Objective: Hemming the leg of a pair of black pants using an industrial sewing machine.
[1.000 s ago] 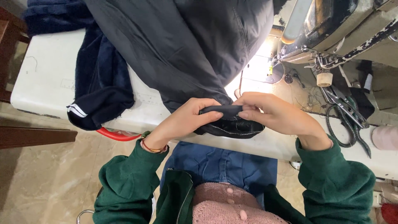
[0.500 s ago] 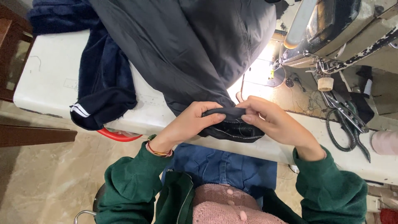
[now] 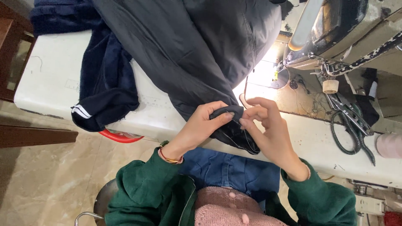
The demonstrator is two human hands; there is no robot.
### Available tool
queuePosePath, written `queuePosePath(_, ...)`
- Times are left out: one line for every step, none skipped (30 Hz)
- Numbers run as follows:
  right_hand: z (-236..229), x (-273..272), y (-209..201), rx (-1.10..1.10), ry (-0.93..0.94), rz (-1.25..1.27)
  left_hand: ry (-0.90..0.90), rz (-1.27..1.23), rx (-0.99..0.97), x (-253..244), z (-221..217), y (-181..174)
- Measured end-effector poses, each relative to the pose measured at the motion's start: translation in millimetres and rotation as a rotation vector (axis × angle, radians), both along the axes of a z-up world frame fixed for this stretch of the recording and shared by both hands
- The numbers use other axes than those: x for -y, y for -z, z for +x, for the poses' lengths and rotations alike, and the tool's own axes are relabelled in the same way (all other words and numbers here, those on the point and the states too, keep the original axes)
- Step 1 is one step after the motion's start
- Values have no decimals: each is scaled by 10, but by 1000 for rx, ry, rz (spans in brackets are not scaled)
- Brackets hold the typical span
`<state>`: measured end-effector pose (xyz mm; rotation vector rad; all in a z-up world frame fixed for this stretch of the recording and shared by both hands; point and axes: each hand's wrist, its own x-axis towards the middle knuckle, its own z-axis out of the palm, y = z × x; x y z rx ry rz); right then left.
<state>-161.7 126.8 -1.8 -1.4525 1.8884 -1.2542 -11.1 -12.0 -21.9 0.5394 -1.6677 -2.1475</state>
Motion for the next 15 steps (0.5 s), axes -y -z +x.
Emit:
queuePosePath(33, -39, -6, -85, 26, 0, -20, -9, 8, -17, -7, 9)
queuePosePath(65, -77, -10, -171, 52, -1, -40, -18, 16, -35, -14, 20)
queuePosePath(90, -76, -52, -170, 55, 1, -37, -17, 16, -64, -4, -7)
queuePosePath(113, -75, -94, -219, 43, 40, -55, -86, 51, -94, 4, -34)
queuePosePath(135, -79, -136, -268, 33, 79, -70, -155, 86, -126, 7, -60)
queuePosePath(138, -87, -90, -268, 39, 81, -65, -154, 85, -156, 0, -58)
queuePosePath(140, -91, -45, -364, 31, 26, -81, -231, 116, -184, -7, -57)
queuePosePath(145, -95, 0, -461, 24, -29, -98, -309, 146, -211, -11, -56)
queuePosePath(130, -111, 52, -459, 25, -26, -97, -307, 147, -244, 4, -84)
queuePosePath(116, -127, 107, -579, 36, -127, -123, -345, 155, -276, 19, -110)
queuePosePath(111, -150, 166, -695, 47, -227, -147, -380, 167, -313, 43, -133)
queuePosePath(141, -164, 127, -691, 48, -222, -144, -376, 172, -358, 80, -160)
queuePosePath(160, -177, 85, -684, 97, -346, -169, -400, 166, -399, 103, -187)
queuePosePath(177, -189, 42, -675, 146, -471, -194, -423, 160, -439, 126, -214)
queuePosePath(130, -369, 86, -675, 148, -465, -190, -418, 161, -464, 119, -157)
